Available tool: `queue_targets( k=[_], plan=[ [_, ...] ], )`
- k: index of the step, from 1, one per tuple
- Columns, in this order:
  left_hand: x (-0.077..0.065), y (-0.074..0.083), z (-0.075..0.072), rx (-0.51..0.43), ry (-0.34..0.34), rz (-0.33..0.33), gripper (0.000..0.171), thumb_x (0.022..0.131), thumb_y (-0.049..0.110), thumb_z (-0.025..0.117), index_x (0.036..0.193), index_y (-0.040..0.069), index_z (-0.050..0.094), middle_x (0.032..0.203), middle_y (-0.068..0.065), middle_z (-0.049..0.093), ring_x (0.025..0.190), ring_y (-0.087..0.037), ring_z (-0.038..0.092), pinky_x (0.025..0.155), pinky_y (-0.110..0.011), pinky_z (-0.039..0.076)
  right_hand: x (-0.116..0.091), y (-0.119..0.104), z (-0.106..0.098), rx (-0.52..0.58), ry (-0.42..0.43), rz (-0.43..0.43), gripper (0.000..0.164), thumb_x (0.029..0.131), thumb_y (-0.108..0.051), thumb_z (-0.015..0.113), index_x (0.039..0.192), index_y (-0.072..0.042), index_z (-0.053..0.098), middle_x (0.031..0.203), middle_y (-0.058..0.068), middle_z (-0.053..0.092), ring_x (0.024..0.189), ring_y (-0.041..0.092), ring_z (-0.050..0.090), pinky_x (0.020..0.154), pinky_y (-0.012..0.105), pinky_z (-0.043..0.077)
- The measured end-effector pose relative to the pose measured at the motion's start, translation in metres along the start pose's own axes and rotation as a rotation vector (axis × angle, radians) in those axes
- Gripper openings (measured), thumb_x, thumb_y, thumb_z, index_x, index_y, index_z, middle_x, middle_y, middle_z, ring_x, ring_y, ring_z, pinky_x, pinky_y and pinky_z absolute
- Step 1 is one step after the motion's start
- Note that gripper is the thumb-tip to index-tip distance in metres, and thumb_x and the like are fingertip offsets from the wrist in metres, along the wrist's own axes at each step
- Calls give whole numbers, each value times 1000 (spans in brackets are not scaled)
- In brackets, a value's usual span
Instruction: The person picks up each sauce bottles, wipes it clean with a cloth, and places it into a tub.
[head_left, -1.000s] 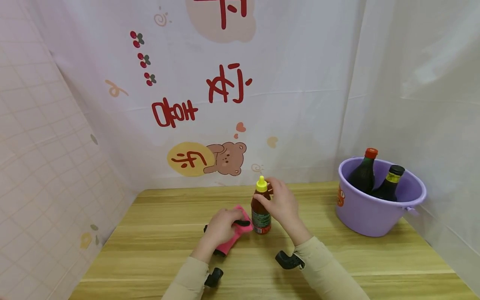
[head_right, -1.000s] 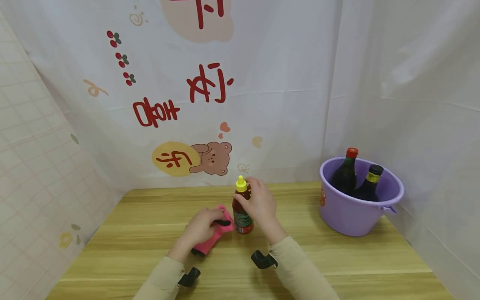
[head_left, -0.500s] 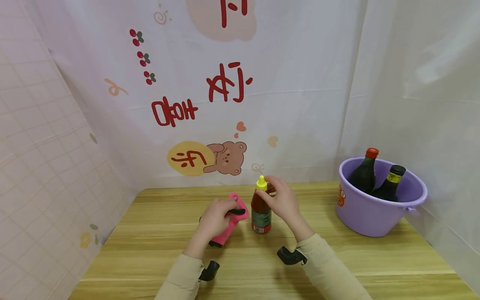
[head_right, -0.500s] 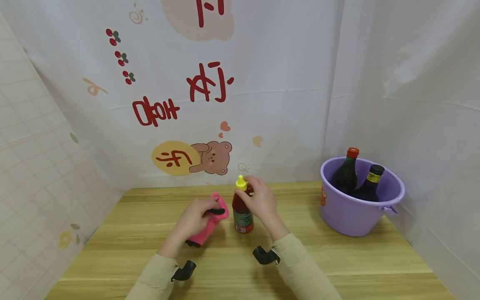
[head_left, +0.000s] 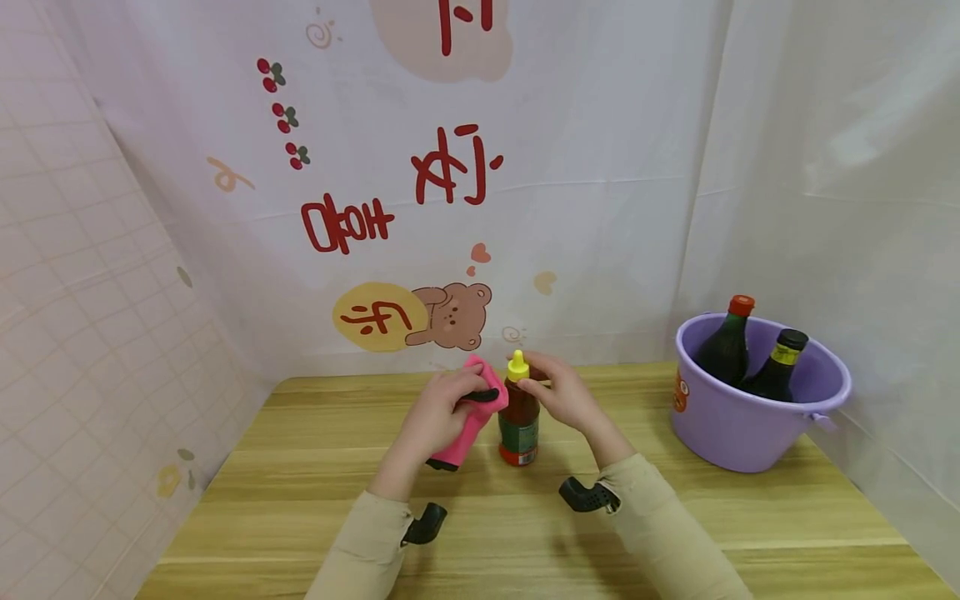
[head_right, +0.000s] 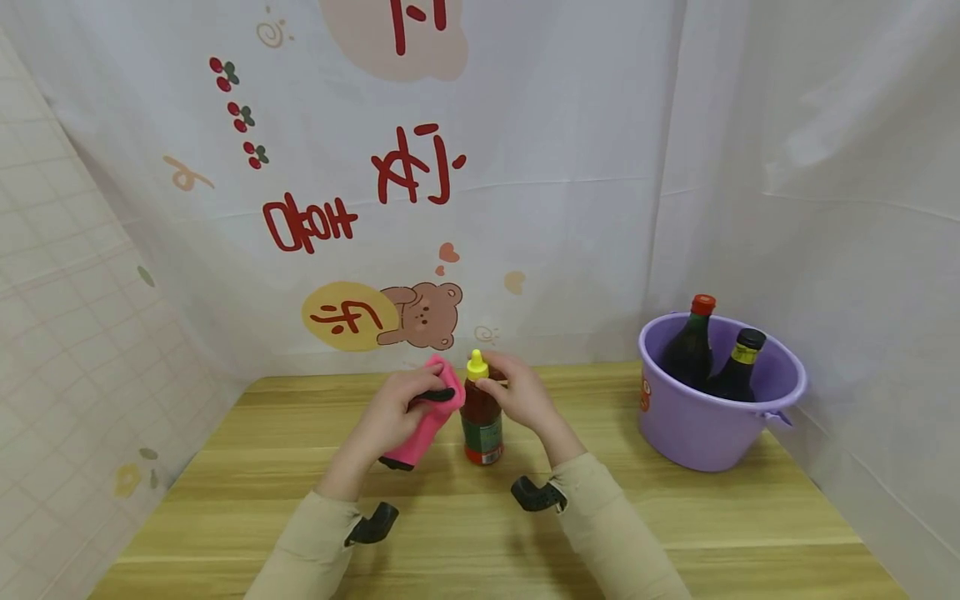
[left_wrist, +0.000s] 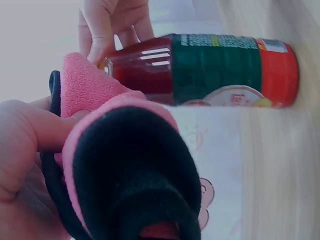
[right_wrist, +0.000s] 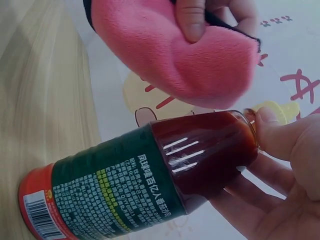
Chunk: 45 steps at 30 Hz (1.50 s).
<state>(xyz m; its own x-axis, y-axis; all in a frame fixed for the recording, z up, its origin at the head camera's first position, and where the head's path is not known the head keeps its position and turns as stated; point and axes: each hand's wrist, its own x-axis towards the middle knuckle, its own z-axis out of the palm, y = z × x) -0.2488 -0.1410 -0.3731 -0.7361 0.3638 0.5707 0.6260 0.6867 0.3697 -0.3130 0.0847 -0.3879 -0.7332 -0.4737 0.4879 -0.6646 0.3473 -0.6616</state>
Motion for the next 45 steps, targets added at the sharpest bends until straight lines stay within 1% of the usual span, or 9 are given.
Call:
queue_targets(
  k=[4, 8, 16, 22, 27, 32, 38, 42, 45],
  plan=[
    [6, 7, 1, 31, 5, 24, 26, 85, -4, 71, 101, 16, 72, 128, -5, 66, 129, -21, 53, 100, -46, 42, 2, 4, -1, 33, -35, -2, 40, 96, -6, 63, 136, -3, 59, 126, 16, 61, 105, 31, 65, 92, 51, 51],
    [7, 10, 7, 65, -15, 58, 33, 83, -9, 68, 106, 14, 72, 129, -8, 65, 127, -28, 54, 98, -48, 44, 2, 6, -1, 52, -49, 9, 41, 95, -6, 64, 136, -2, 58, 121, 15, 63, 103, 30, 64, 92, 52, 50],
    [5, 10, 16, 141, -50, 64, 36, 83, -8, 70, 108, 17, 74, 132, -9, 62, 118, -35, 56, 96, -49, 46, 3, 5, -2, 69, -63, 54, 40, 97, -7, 62, 137, -5, 57, 121, 13, 63, 106, 30, 63, 92, 50, 50],
    [-4, 7, 22, 151, -48, 52, 36, 82, -8, 71, 107, 19, 74, 131, -8, 63, 105, -33, 58, 85, -43, 48, 3, 5, -1, 67, -63, 64, 41, 97, -9, 62, 138, -8, 57, 120, 12, 64, 107, 31, 63, 91, 51, 50],
    [-12, 2, 28, 146, -54, 52, 32, 83, -5, 73, 105, 19, 74, 124, -3, 67, 105, -31, 58, 83, -41, 49, 2, 5, -1, 69, -61, 70, 42, 97, -10, 62, 139, -9, 57, 125, 13, 63, 109, 33, 62, 91, 51, 51],
    [-20, -2, 33, 146, -57, 42, 34, 82, -8, 71, 102, 19, 73, 114, 1, 69, 89, -24, 55, 77, -37, 47, 2, 5, -1, 65, -59, 67, 42, 97, -10, 62, 139, -8, 57, 129, 14, 61, 110, 34, 62, 90, 52, 51],
    [-30, -11, 45, 135, -70, 55, 34, 79, -9, 71, 100, 18, 73, 110, 0, 69, 93, -24, 60, 81, -38, 48, 1, 5, -1, 59, -57, 71, 41, 97, -10, 62, 139, -9, 57, 130, 13, 61, 109, 34, 62, 90, 51, 52],
    [-36, -17, 54, 136, -98, 68, 34, 77, -11, 71, 97, 17, 71, 102, 3, 69, 85, -19, 55, 76, -34, 45, 0, 3, -2, 60, -59, 86, 41, 98, -11, 61, 139, -11, 57, 130, 12, 61, 109, 34, 62, 88, 50, 52],
    [-38, -19, 58, 134, -117, 66, 34, 77, -12, 71, 95, 17, 71, 101, 4, 69, 84, -18, 56, 76, -33, 45, 0, 3, -1, 62, -62, 92, 41, 99, -12, 60, 139, -10, 56, 130, 13, 61, 109, 34, 62, 88, 50, 53]
  ],
)
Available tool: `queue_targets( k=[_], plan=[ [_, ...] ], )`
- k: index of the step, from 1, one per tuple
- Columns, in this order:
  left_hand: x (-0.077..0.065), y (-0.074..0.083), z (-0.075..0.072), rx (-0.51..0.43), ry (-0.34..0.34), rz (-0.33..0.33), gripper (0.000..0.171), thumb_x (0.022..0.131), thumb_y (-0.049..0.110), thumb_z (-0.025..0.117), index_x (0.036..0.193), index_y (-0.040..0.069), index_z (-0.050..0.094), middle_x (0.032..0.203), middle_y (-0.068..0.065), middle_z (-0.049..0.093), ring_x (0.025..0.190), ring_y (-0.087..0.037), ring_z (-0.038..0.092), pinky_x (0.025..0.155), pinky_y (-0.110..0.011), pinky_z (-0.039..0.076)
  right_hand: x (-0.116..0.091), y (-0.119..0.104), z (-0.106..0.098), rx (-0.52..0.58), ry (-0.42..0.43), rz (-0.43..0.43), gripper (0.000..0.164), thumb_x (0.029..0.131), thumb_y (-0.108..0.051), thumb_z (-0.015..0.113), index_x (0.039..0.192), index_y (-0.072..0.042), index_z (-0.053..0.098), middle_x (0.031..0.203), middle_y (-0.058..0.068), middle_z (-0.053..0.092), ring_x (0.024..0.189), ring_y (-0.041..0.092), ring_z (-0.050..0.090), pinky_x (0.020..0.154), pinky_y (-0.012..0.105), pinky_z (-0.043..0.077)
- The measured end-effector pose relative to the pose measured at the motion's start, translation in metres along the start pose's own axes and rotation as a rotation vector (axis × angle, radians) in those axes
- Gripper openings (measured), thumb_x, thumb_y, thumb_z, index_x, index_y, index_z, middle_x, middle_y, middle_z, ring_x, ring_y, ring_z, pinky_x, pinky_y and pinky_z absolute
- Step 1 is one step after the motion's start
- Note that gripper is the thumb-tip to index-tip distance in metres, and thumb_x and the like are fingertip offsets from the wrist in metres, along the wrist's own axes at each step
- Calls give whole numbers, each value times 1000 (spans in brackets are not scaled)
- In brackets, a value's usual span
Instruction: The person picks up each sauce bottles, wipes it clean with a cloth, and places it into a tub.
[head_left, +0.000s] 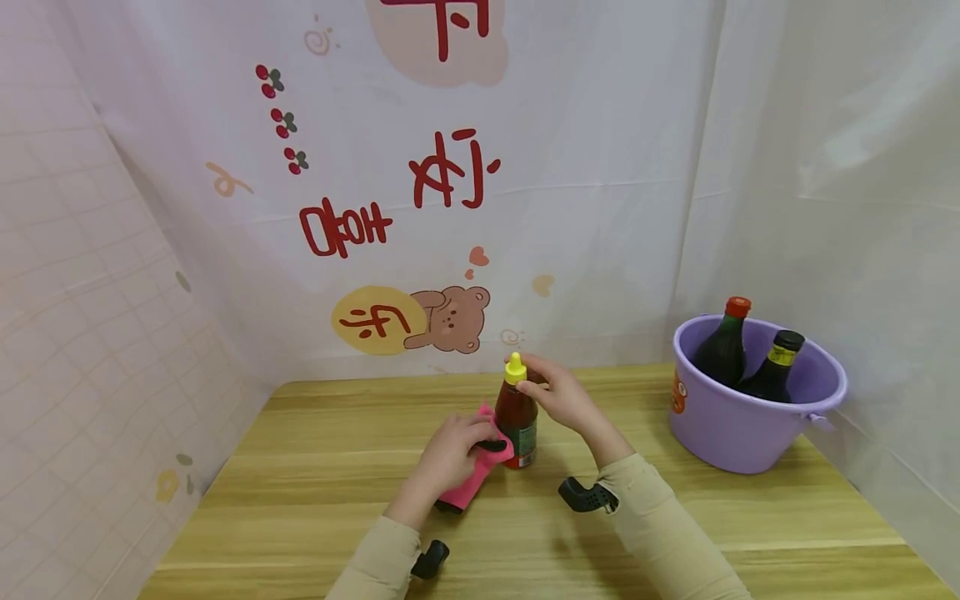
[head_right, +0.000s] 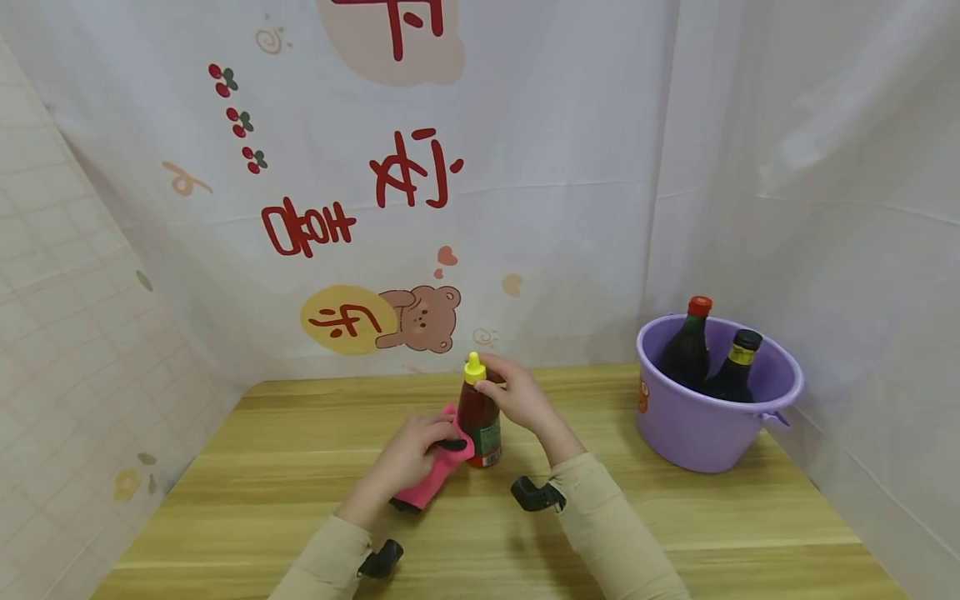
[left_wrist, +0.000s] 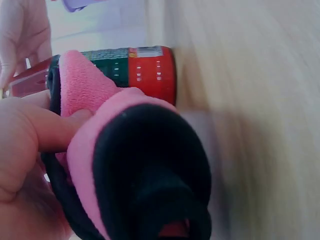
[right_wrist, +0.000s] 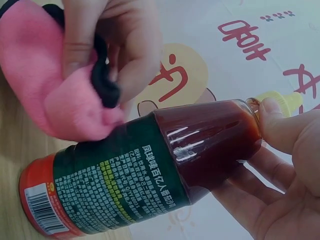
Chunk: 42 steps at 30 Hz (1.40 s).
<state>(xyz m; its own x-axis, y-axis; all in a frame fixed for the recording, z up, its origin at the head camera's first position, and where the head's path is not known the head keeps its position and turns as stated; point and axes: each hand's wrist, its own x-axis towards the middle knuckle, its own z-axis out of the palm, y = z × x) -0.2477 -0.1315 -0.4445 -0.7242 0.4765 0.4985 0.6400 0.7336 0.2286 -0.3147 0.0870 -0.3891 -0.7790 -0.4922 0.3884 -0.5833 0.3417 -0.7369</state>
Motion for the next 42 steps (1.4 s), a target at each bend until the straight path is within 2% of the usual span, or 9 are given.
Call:
queue_targets(
  k=[5, 13, 21, 25, 29, 33, 37, 42],
  plan=[
    [0, -2, 5, 23, -65, -5, 30, 80, -10, 69, 94, 16, 72, 100, 5, 70, 87, -17, 62, 79, -33, 45, 0, -1, 1, 5, 5, -9, 41, 99, -11, 60, 139, -7, 56, 130, 14, 60, 110, 35, 62, 88, 51, 52],
    [1, -3, 9, 79, -200, -61, 29, 81, -7, 70, 95, 19, 75, 97, 8, 70, 81, -17, 56, 77, -31, 46, 0, -1, 1, -6, 14, -26, 41, 99, -11, 60, 139, -9, 56, 130, 14, 60, 109, 34, 62, 87, 50, 53],
    [6, -1, 9, 97, -270, -92, 34, 79, -9, 70, 96, 20, 76, 96, 12, 70, 82, -15, 58, 77, -30, 45, 0, -1, 2, -10, 16, -32, 42, 98, -11, 60, 140, -10, 56, 130, 14, 60, 109, 33, 62, 86, 48, 54],
    [3, -4, 4, 32, -224, -103, 37, 76, -12, 70, 95, 19, 76, 93, 10, 71, 81, -17, 61, 74, -30, 49, -1, -1, 1, -7, 13, -19, 42, 98, -10, 61, 139, -7, 56, 130, 14, 60, 108, 34, 62, 86, 49, 54],
    [4, -9, -9, -10, -111, -97, 35, 76, -11, 71, 94, 19, 73, 91, 7, 71, 82, -19, 65, 74, -36, 53, -1, -1, 1, -12, 15, -17, 42, 98, -10, 61, 139, -6, 56, 130, 15, 60, 109, 34, 62, 87, 50, 53],
    [15, -11, -32, -86, -3, -92, 31, 79, -10, 71, 91, 18, 70, 91, 6, 71, 85, -17, 66, 82, -39, 53, 0, -1, 1, -10, 13, -17, 41, 98, -10, 61, 139, -5, 56, 129, 14, 60, 108, 33, 62, 88, 50, 52],
    [31, -2, -57, -151, 67, -67, 29, 82, -10, 71, 91, 17, 69, 93, 5, 69, 89, -17, 64, 85, -38, 51, 1, 0, 1, -16, 11, -14, 42, 98, -10, 62, 139, -5, 56, 127, 14, 61, 108, 33, 62, 88, 50, 52],
    [45, 9, -73, -120, 111, -15, 29, 80, -8, 74, 93, 18, 71, 98, 5, 70, 94, -20, 63, 90, -44, 46, 0, 0, 2, -24, 27, -21, 43, 96, -9, 63, 138, -2, 55, 121, 16, 63, 107, 33, 62, 89, 51, 52]
  ],
)
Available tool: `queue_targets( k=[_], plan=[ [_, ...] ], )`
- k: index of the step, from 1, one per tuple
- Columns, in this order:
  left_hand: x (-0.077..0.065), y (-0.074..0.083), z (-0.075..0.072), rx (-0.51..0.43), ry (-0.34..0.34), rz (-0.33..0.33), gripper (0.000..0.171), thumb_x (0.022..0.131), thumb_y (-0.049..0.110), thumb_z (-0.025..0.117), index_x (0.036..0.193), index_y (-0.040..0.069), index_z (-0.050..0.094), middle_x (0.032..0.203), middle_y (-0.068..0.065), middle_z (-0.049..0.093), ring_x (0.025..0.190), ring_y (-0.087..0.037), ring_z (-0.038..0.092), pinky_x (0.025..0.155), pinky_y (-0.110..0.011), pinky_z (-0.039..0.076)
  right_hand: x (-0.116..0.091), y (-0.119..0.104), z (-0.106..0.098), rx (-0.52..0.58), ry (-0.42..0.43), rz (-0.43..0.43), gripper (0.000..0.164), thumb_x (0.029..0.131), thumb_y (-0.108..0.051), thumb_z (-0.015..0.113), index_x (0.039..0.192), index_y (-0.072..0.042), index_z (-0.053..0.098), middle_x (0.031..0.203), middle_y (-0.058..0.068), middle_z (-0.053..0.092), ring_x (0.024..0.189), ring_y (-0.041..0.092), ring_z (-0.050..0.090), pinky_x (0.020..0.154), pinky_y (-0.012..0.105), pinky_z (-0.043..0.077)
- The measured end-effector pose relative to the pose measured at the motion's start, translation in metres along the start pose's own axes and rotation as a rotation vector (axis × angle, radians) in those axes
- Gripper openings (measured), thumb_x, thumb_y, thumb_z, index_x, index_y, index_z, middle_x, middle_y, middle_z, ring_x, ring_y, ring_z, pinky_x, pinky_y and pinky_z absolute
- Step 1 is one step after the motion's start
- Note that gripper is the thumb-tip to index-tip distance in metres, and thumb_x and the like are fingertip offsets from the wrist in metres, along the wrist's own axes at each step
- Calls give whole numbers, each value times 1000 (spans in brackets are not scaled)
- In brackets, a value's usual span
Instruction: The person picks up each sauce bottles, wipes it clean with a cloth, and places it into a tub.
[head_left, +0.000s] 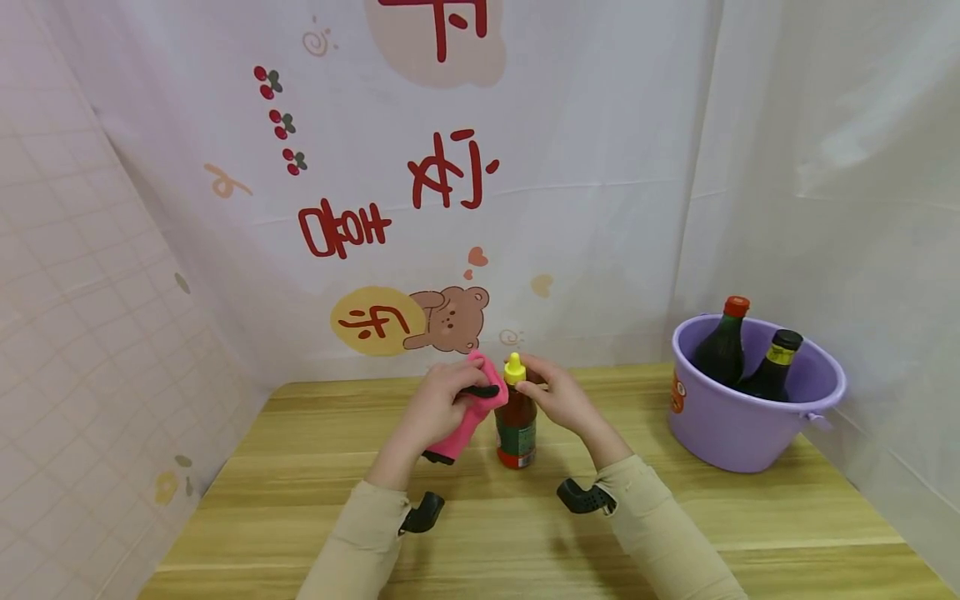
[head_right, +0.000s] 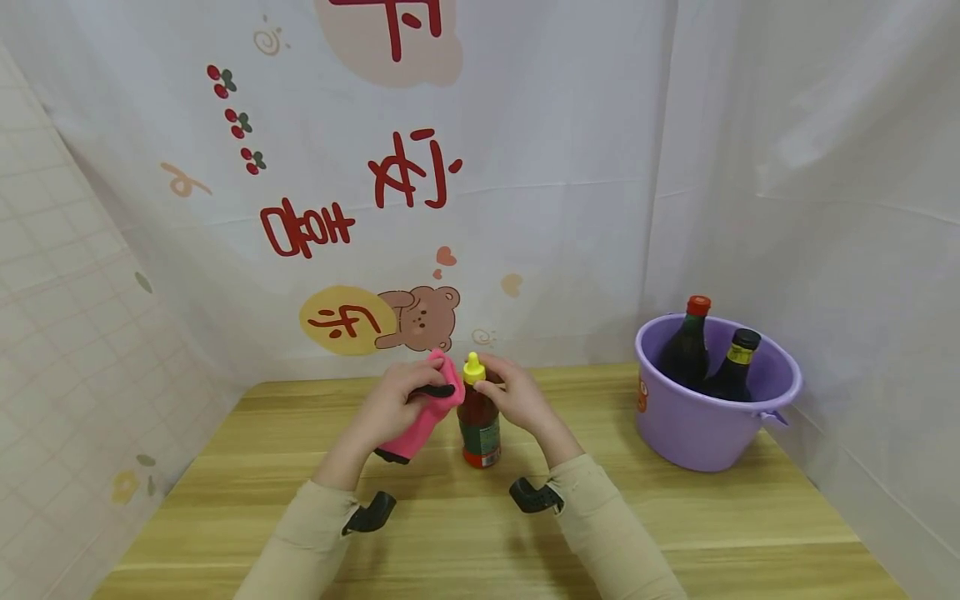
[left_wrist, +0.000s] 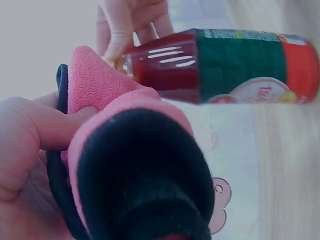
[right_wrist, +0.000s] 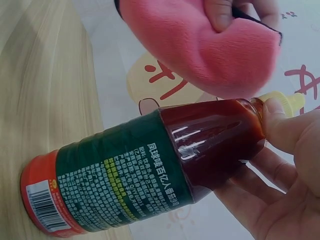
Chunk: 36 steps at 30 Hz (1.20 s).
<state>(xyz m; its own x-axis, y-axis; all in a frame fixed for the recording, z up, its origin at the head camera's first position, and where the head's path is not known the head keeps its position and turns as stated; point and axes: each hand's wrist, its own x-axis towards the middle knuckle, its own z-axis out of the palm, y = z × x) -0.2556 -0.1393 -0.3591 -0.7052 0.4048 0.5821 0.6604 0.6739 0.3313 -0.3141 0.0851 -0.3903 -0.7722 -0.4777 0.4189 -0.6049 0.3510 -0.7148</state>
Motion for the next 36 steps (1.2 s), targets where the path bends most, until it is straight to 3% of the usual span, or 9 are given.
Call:
queue_targets(
  k=[6, 14, 30, 36],
  plan=[
    [6, 5, 5, 54, -50, 21, 33, 77, -10, 74, 97, 16, 72, 100, 4, 71, 93, -20, 63, 90, -43, 47, 0, 0, 1, 9, 3, 3, 44, 96, -8, 63, 139, -3, 55, 120, 14, 64, 106, 32, 62, 91, 52, 51],
    [3, 4, 14, 11, -91, 32, 38, 75, -16, 69, 98, 14, 71, 98, 2, 71, 91, -19, 64, 90, -41, 50, -1, -1, 1, 0, 14, -19, 44, 96, -6, 63, 139, 0, 54, 122, 18, 63, 107, 34, 63, 90, 53, 51],
    [-26, -10, 36, 63, -100, 17, 36, 75, -16, 68, 94, 15, 69, 96, 2, 69, 91, -19, 62, 90, -41, 46, -2, -1, 2, -8, 20, -23, 43, 97, -9, 62, 140, -6, 55, 125, 16, 62, 108, 35, 63, 87, 51, 53],
    [-40, -19, 54, 76, -110, 61, 39, 70, -19, 67, 92, 14, 69, 91, 3, 69, 85, -18, 64, 85, -42, 49, -2, 1, 2, -18, 21, -21, 43, 98, -9, 61, 140, -6, 55, 129, 17, 60, 109, 35, 62, 88, 51, 53]
  ],
)
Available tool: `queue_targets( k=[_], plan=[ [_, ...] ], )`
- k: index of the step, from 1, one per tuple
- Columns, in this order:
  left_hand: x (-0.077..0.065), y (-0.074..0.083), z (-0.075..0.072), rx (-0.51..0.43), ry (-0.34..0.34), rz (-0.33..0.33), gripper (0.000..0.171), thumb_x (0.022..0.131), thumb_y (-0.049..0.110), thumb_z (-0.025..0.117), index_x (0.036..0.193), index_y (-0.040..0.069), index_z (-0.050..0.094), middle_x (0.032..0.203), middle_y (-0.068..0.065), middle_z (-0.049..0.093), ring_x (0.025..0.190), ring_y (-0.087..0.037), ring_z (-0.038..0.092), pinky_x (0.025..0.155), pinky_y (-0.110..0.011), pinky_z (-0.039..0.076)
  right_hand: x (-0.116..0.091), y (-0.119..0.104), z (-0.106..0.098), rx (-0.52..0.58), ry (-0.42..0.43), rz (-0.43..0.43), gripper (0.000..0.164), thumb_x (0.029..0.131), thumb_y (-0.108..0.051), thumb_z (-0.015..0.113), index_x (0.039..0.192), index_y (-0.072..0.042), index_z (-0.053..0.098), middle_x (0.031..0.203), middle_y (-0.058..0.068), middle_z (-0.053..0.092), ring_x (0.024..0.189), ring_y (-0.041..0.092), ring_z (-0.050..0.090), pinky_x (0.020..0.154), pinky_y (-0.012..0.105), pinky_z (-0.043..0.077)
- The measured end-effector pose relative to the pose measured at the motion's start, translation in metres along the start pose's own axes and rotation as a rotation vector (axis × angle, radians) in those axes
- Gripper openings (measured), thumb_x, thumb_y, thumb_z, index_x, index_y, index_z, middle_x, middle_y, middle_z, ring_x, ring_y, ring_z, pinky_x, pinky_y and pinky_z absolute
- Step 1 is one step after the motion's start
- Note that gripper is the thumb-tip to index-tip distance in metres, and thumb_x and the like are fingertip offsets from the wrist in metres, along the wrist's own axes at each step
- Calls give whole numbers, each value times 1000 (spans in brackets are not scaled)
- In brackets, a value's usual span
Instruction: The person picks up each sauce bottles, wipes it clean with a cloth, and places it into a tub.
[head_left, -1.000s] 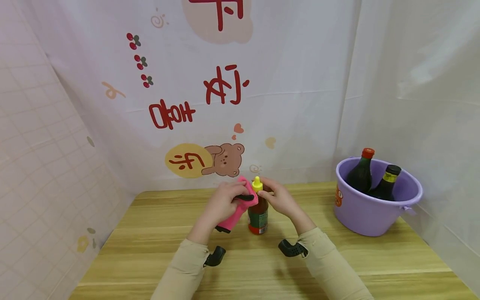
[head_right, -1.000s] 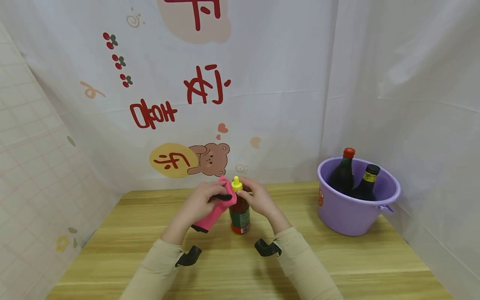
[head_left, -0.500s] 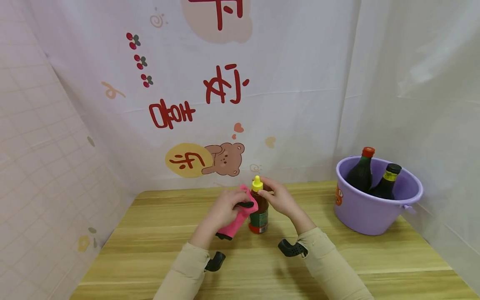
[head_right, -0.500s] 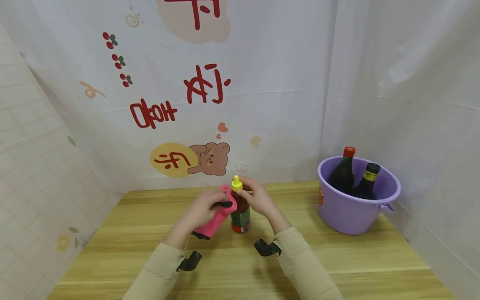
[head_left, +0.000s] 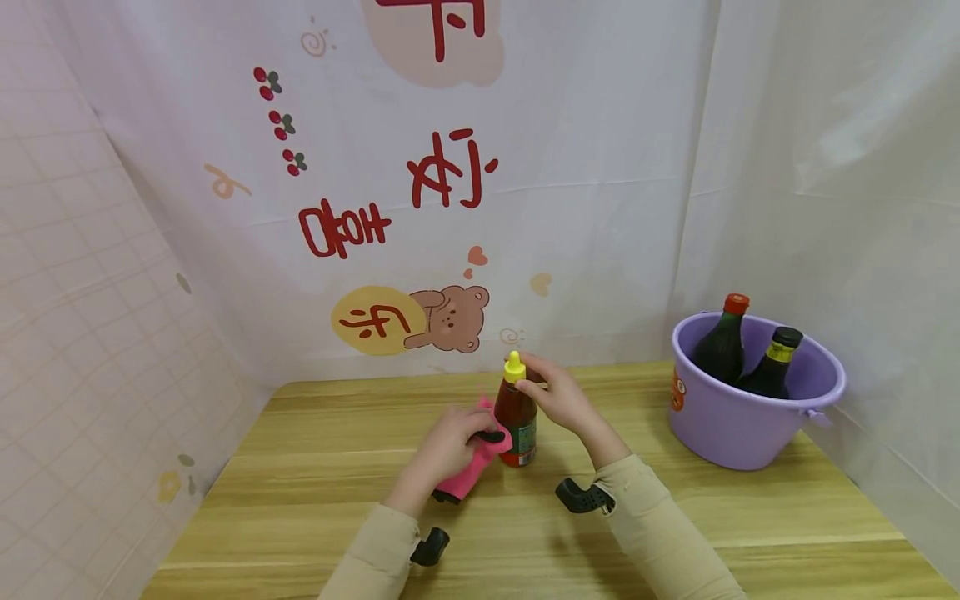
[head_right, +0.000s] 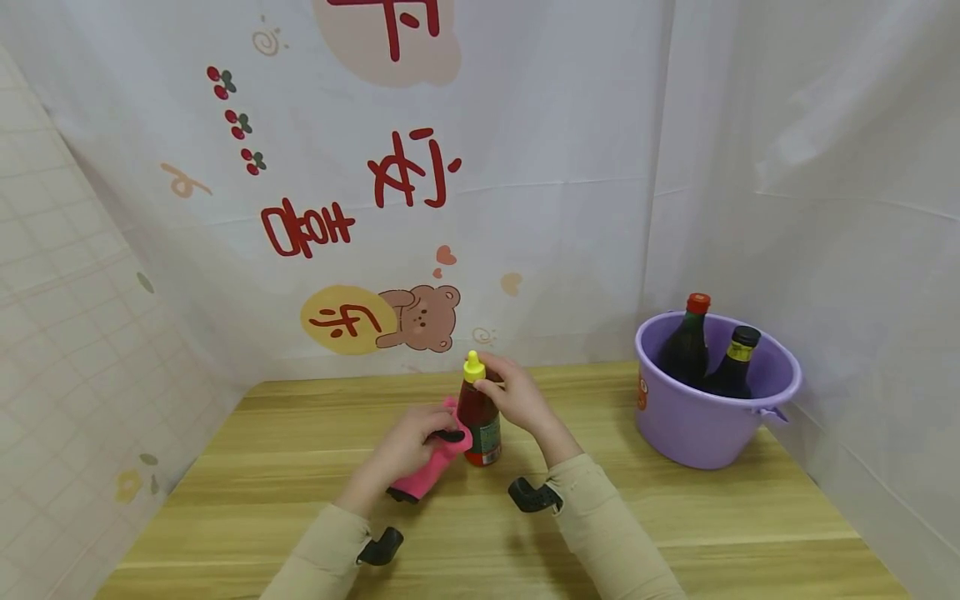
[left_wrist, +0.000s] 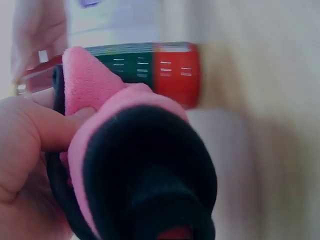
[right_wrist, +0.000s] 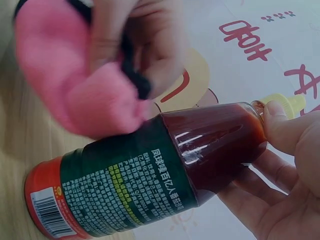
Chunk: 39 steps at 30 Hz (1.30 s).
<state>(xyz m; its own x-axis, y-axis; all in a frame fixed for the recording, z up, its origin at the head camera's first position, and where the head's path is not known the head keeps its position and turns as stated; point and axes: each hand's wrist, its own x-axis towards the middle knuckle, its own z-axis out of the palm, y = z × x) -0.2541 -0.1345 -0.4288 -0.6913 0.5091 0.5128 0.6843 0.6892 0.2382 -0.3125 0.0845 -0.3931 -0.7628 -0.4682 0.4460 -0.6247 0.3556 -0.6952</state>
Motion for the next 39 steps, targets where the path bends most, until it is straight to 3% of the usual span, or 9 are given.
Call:
queue_targets(
  k=[3, 8, 17, 24, 29, 32, 39],
  plan=[
    [-5, -3, 10, 7, -32, 13, 38, 70, -19, 66, 91, 13, 70, 89, 3, 69, 82, -18, 64, 84, -41, 50, 0, 0, 1, 6, -5, 8, 42, 98, -10, 61, 140, -7, 55, 132, 16, 59, 110, 35, 62, 89, 52, 52],
    [-10, -6, 19, 1, -118, -36, 33, 76, -16, 66, 92, 12, 73, 91, 4, 70, 84, -17, 65, 85, -36, 52, 1, 0, 2, 11, -11, 11, 42, 98, -11, 61, 140, -9, 55, 132, 15, 59, 110, 35, 62, 88, 51, 52],
    [-6, -6, 23, 65, -212, -77, 32, 78, -12, 67, 89, 16, 74, 89, 9, 70, 79, -15, 64, 84, -36, 50, 0, -1, 0, 26, -37, 14, 44, 99, -9, 59, 142, -7, 53, 130, 16, 59, 112, 34, 61, 93, 52, 50],
    [-6, -1, 23, 63, -269, -171, 32, 80, -9, 68, 93, 20, 74, 92, 11, 69, 82, -17, 60, 82, -36, 50, 2, -5, -5, 0, -40, 32, 48, 94, -16, 69, 138, -1, 54, 124, 15, 62, 109, 34, 62, 94, 52, 50],
    [-11, -1, 19, 21, -255, -194, 35, 79, -9, 69, 96, 21, 74, 92, 12, 69, 84, -16, 58, 81, -36, 50, 8, -15, -9, -133, -12, 17, 35, 89, -18, 75, 118, -3, 64, 108, 8, 66, 96, 27, 65, 87, 49, 53],
    [-14, -1, 16, 22, -219, -176, 35, 79, -10, 69, 96, 21, 74, 93, 11, 69, 84, -15, 60, 84, -37, 50, 12, -20, -12, -220, -11, -6, 27, 87, -19, 78, 106, -5, 65, 97, 4, 66, 88, 24, 66, 80, 43, 56],
    [-21, 5, 5, 36, -107, -93, 31, 78, -11, 69, 94, 15, 72, 92, 7, 71, 85, -16, 63, 84, -36, 48, 4, -22, -19, -302, 23, -32, 30, 86, -20, 79, 107, -3, 66, 95, 6, 65, 84, 22, 68, 74, 37, 57]
  ],
)
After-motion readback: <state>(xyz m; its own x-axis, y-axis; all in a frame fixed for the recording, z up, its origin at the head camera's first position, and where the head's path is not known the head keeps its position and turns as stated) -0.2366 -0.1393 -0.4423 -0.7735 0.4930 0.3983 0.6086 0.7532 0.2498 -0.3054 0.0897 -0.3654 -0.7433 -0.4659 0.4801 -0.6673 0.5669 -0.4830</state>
